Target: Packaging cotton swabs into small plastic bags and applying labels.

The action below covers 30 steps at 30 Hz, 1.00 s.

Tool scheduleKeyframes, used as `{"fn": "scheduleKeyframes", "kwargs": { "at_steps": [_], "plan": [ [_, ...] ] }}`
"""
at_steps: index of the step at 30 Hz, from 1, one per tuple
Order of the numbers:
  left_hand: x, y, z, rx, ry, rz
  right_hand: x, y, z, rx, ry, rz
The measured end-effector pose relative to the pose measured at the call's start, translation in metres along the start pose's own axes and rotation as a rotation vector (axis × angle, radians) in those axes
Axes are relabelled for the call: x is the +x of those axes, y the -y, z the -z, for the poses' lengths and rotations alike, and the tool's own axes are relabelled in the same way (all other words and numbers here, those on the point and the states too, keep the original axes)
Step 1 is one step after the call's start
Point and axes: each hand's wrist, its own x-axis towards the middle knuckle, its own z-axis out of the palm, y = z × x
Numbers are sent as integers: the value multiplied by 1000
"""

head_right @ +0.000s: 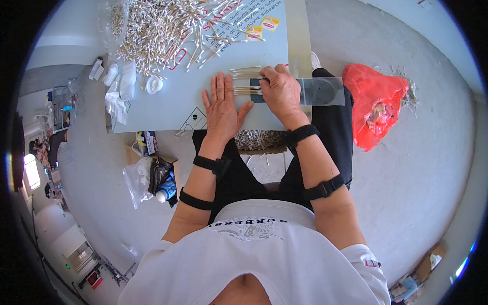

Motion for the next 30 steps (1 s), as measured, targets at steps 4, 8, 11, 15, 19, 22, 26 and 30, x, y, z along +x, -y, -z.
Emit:
{"fn": "scheduleKeyframes", "kwargs": {
  "at_steps": [4, 8, 11, 15, 19, 22, 26, 30],
  "plan": [
    [0, 1, 2, -29, -7, -7, 0, 1, 0, 0, -4, 28],
    [4, 7, 1, -52, -170, -27, 6, 6, 0, 39, -67, -26],
    [22, 30, 9, -139, -315, 15, 12, 5, -2, 11, -57, 20],
    [54, 51, 21, -71, -453, 125, 19, 1, -9, -63, -30, 90],
    [76, 55, 24, -39, -439, 126, 18, 1, -12, -54, -7, 83],
    [83, 52, 21, -25, -385, 146, 17, 0, -10, -30, -8, 91],
    [82, 42, 11, -21, -386, 157, 19, 0, -7, 3, 22, 83],
    [84, 37, 9, -127, -443, 9, 18, 1, -7, 16, 37, 54]
  ]
}}
